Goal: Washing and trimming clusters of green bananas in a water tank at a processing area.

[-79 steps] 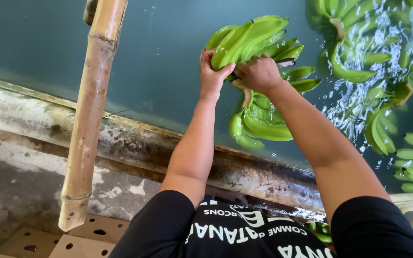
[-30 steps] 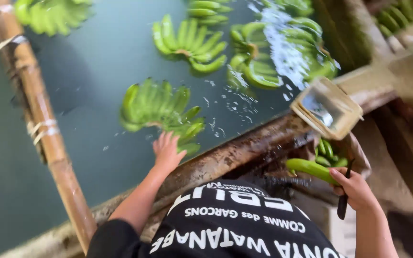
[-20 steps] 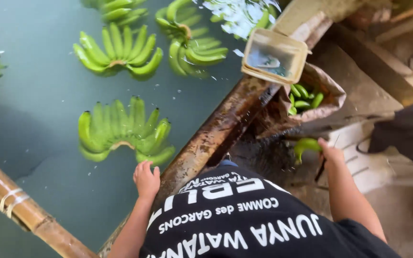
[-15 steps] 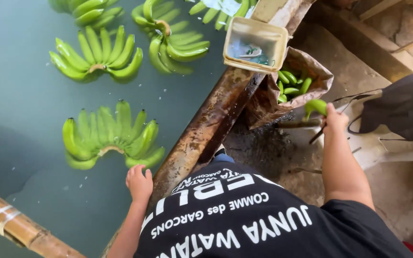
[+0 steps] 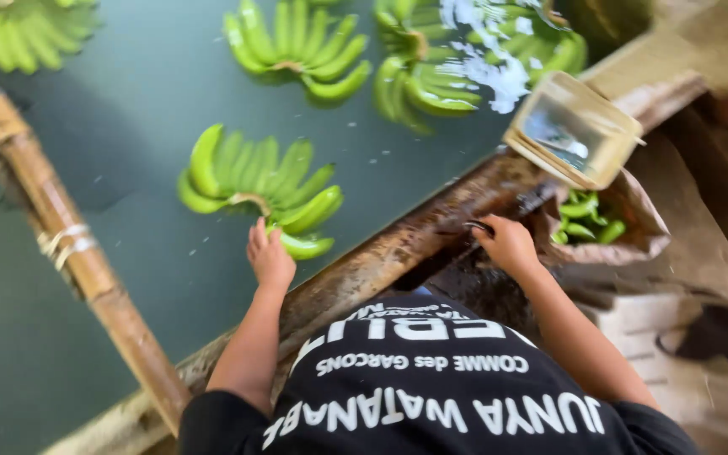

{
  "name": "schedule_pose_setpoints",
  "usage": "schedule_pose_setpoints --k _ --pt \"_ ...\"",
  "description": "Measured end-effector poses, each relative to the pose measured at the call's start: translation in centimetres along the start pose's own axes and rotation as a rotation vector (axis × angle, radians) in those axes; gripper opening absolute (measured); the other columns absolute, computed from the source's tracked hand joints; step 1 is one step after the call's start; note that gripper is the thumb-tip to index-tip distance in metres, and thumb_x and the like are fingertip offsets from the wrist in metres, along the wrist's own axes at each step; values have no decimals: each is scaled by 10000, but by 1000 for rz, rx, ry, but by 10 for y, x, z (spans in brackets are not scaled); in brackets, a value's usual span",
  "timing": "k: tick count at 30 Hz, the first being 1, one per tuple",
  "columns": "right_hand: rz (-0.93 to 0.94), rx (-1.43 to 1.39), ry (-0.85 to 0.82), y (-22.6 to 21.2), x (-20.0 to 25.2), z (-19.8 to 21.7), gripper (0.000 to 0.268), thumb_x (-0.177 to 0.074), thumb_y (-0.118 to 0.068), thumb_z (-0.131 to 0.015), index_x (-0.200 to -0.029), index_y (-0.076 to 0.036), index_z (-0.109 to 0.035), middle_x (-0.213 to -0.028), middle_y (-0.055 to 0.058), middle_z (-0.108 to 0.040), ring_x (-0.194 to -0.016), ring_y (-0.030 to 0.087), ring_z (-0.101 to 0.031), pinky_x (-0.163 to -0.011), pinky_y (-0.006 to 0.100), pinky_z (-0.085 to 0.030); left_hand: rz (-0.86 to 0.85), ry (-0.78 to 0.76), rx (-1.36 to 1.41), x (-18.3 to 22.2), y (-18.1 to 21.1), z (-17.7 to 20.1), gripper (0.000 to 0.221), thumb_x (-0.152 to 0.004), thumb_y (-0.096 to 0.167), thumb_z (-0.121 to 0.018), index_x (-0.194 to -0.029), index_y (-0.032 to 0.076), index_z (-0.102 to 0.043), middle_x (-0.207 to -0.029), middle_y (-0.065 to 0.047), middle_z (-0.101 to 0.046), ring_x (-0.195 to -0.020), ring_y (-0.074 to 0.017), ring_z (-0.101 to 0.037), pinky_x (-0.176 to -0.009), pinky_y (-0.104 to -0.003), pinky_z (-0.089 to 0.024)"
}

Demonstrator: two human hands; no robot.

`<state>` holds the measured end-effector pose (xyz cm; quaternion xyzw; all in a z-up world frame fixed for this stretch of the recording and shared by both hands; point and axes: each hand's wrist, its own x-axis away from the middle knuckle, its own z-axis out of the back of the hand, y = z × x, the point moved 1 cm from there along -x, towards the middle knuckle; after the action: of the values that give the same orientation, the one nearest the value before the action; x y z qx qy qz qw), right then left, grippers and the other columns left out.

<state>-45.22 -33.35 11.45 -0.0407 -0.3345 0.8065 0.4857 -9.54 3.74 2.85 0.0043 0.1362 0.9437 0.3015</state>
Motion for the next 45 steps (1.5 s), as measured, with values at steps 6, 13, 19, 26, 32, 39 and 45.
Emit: schedule_pose_setpoints --k 6,13,19,26,32,39,45 --pt "651 356 14 -92 -62 -72 222 -909 -261 -693 -1088 -138 -737 -1026 133 -745 -877 400 -684 -752 499 -541 -252 -114 -277 -80 -53 -16 520 -893 24 -556 -1382 180 -634 -1679 -117 -272 -1547 -391 -179 -1217 -599 -169" --pt "584 526 41 -109 -78 -80 131 -922 -261 -637 -988 -160 -686 -928 65 -732 -884 324 -700 -760 464 -541 -521 -403 -538 -135 -76 -89 311 -1015 174 -536 -1276 239 -693 -1389 -96 -603 -1364 -325 -503 -1252 -621 -214" --pt "516 560 7 -114 -85 -81 169 -892 -253 -639 -1026 -174 -706 -950 49 -744 -904 302 -708 -762 452 -543 -524 -394 -206 -147 -77 -124 255 -923 239 -632 -1154 221 -739 -1181 -91 -702 -1065 -292 -700 -973 -559 -458" --pt "491 568 0 -112 -85 -82 189 -891 -264 -651 -1045 -173 -715 -955 53 -745 -906 302 -708 -760 446 -545 -187 -312 5 -147 -29 -102 368 -748 281 -820 -1102 215 -741 -983 -96 -734 -962 -311 -725 -841 -463 -567" --pt "515 554 42 -114 -82 -81 170 -907 -270 -652 -1029 -167 -712 -954 47 -746 -907 298 -708 -777 436 -551 93 -443 290 -165 -16 -26 380 -825 387 -802 -1139 181 -736 -1073 -118 -752 -1003 -360 -704 -847 -497 -552" --pt "521 546 42 -115 -82 -79 161 -900 -275 -661 -1010 -168 -708 -942 54 -742 -900 304 -706 -761 442 -549 129 -512 787 -173 -134 -115 722 -842 515 -715 -1377 58 -553 -1327 -217 -651 -1270 -355 -588 -1050 -455 -451" --pt "494 575 -1 -116 -82 -78 147 -914 -285 -649 -990 -174 -707 -929 44 -744 -888 296 -704 -733 447 -543 778 -361 663 -170 -145 -132 1043 -931 846 -152 -1460 61 -590 -1421 -274 -588 -1382 -437 -484 -1142 -498 -395"
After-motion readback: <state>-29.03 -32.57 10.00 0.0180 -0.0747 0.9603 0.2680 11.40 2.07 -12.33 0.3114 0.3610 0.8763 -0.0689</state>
